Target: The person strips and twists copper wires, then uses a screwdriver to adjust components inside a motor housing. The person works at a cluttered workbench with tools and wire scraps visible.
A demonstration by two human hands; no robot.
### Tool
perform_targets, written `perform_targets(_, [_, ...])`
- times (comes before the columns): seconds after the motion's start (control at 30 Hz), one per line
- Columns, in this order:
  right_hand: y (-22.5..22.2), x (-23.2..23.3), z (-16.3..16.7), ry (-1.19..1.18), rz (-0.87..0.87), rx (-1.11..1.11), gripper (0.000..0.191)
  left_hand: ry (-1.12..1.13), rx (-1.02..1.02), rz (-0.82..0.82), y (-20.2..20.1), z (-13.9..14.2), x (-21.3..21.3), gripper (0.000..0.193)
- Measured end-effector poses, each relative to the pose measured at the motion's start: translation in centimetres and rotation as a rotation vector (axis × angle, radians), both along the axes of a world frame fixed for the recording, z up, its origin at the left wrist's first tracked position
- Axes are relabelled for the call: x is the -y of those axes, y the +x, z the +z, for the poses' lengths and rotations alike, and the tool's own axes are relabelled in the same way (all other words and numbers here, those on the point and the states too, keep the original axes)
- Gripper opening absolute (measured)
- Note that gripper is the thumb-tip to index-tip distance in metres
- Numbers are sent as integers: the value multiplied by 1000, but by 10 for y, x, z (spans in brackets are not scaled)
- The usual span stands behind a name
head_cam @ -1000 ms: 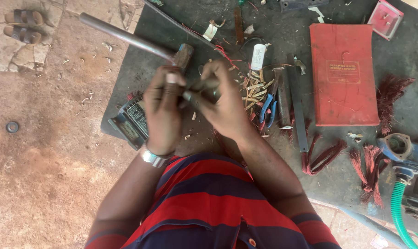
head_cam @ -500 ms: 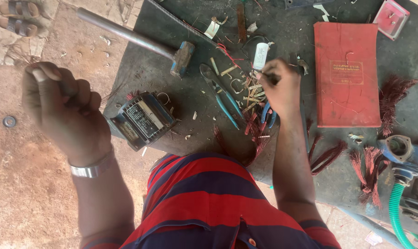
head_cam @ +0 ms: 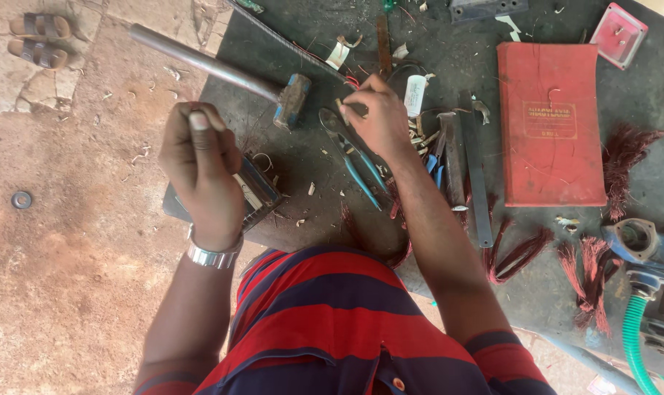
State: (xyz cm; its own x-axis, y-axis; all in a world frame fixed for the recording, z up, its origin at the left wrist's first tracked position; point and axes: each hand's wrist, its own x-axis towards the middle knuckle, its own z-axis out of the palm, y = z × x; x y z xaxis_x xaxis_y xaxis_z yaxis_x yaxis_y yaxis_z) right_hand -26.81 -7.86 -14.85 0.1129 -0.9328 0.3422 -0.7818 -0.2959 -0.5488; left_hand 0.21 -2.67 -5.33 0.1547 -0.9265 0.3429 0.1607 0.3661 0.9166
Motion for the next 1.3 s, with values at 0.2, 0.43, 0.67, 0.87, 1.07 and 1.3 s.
perform_targets(0.2, [-11,-12,11,71,33,309,11,36,24,-53,-11,4,-3,26])
perform_targets(0.43, [-31,-40,69,-280,-61,347,11,-88,130,-56,-27,-1,6,27])
perform_targets(0.67, [-37,-109,172,-286,-238,407,12,-117,114,-132,-37,16,2,22])
perform_targets(0.87, [-3,-130,198,-32,179,684,12,-69,309,-223,-50,33,-13,21])
perform_targets(1.07, [45,-103,167,278,202,903,13,-66,308,-281,-56,30,-23,14])
perform_targets(1.3, [67,-101,144,143,262,862,11,-171,455,1,-44,25,-23,13])
